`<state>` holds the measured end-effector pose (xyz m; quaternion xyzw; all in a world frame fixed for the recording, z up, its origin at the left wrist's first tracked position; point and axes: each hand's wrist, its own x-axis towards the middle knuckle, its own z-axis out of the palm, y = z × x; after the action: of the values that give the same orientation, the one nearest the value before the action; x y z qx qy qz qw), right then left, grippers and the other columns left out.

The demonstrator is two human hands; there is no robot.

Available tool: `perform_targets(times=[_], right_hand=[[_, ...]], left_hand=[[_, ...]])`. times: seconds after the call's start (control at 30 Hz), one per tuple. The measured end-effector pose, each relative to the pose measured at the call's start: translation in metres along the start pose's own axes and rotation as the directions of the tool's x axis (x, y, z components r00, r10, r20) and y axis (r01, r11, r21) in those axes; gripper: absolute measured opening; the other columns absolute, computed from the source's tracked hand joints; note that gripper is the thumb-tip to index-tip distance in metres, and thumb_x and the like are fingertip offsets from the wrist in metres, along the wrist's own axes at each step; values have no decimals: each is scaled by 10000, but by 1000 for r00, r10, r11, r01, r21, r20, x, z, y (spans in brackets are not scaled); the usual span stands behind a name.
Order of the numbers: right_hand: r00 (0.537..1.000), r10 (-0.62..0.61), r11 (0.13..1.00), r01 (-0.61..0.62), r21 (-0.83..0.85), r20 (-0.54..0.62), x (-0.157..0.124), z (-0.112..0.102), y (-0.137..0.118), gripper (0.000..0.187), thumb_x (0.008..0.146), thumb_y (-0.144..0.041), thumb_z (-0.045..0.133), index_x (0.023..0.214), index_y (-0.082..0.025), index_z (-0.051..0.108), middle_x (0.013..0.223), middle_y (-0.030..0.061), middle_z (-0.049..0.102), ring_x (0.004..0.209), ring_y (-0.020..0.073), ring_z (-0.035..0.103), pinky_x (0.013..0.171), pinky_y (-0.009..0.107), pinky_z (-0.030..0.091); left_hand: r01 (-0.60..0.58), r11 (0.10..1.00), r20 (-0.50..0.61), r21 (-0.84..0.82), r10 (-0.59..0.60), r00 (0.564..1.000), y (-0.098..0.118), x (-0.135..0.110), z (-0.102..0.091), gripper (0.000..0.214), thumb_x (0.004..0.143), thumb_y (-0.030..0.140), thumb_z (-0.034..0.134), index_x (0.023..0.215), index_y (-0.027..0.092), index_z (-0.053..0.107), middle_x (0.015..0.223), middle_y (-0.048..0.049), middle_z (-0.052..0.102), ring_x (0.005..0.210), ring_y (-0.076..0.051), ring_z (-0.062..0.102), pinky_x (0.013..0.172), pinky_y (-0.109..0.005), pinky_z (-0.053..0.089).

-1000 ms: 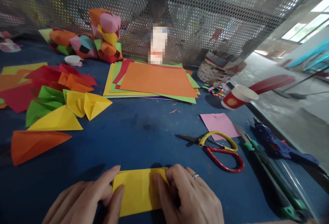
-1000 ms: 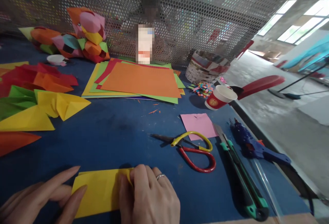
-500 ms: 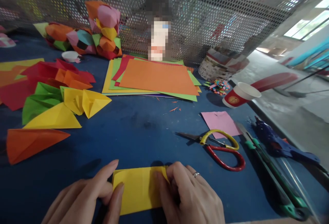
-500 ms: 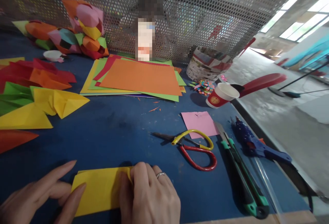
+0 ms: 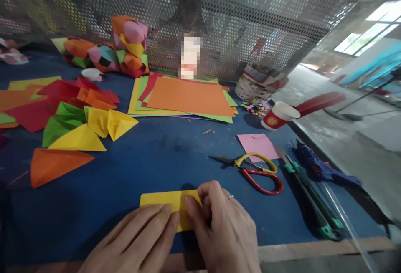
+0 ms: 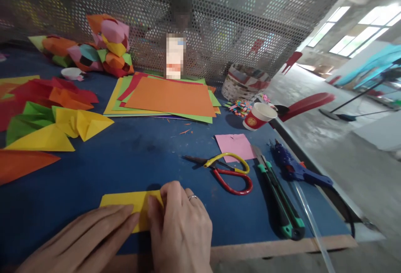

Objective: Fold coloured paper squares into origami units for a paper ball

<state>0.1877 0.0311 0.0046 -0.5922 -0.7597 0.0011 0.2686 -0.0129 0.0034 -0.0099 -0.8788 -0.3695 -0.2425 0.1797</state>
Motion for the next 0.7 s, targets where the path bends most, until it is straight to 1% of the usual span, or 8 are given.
perform_targets(times=[0.07,0.1,0.17,0.3,0.37,0.43,0.57,0.7], right_hand=[[999,-9,1000,10,29,-47,1,0,0,165,1053,-371,455,987,-238,528,686,-25,603,601,172,627,535,271,384],[997,-12,999,15,32,-72,1,0,0,174,1053,-379,448,1058,-228,534,732,-11,628,627,178,644,550,273,413],[995,-16,1000,18,20,-98,1,0,-2,255,1048,-408,442,1179,-205,525,838,32,668,712,205,677,600,296,478],[998,-37,999,36,-17,-53,-6,-1,-6,463,989,-470,552,1345,-181,488,1055,115,690,898,265,684,723,372,547],[999,-25,999,24,-21,-48,-10,-2,-7,524,964,-466,584,1386,-178,468,1086,125,684,925,277,673,756,400,548],[999,-4,1000,3,-19,-50,-14,-4,-7,535,958,-444,584,1400,-173,451,1076,123,677,921,283,664,764,422,541],[1000,6,1000,-6,1,-22,-19,-10,1,521,955,-379,588,1410,-181,428,1063,104,665,907,275,653,763,419,517],[1000,20,1000,-20,20,1,-23,-17,12,456,969,-283,546,1403,-197,436,1061,92,662,918,265,649,767,403,497]], left_hand=[[-41,999,-24,24,42,999,-2,-8,2,432,985,145,350,1256,174,685,1296,-35,701,1203,-208,613,1099,-333,440],[-54,998,-26,28,55,998,-3,-12,3,440,967,141,369,1274,177,683,1322,-34,693,1221,-207,610,1124,-331,426],[-71,997,-18,21,71,997,-3,-17,4,452,947,135,393,1298,171,676,1335,-43,690,1243,-207,609,1184,-331,379],[-83,997,-19,9,83,996,-3,-19,4,438,972,173,400,1335,147,644,1336,-77,686,1308,-228,578,1276,-370,251],[-83,996,-8,13,83,997,-4,-20,4,435,965,182,410,1329,172,649,1327,-73,687,1346,-229,552,1278,-369,245],[-87,996,-2,10,87,996,-5,-22,5,452,939,166,416,1322,192,655,1331,-72,682,1392,-231,514,1270,-361,261],[-87,996,30,-24,88,996,-7,-25,5,499,924,147,423,1383,201,613,1424,-69,630,1456,-228,448,1265,-344,269],[-52,997,55,-58,55,997,-5,-25,2,519,941,119,384,1416,195,580,1488,-70,581,1504,-228,386,1239,-348,334]])
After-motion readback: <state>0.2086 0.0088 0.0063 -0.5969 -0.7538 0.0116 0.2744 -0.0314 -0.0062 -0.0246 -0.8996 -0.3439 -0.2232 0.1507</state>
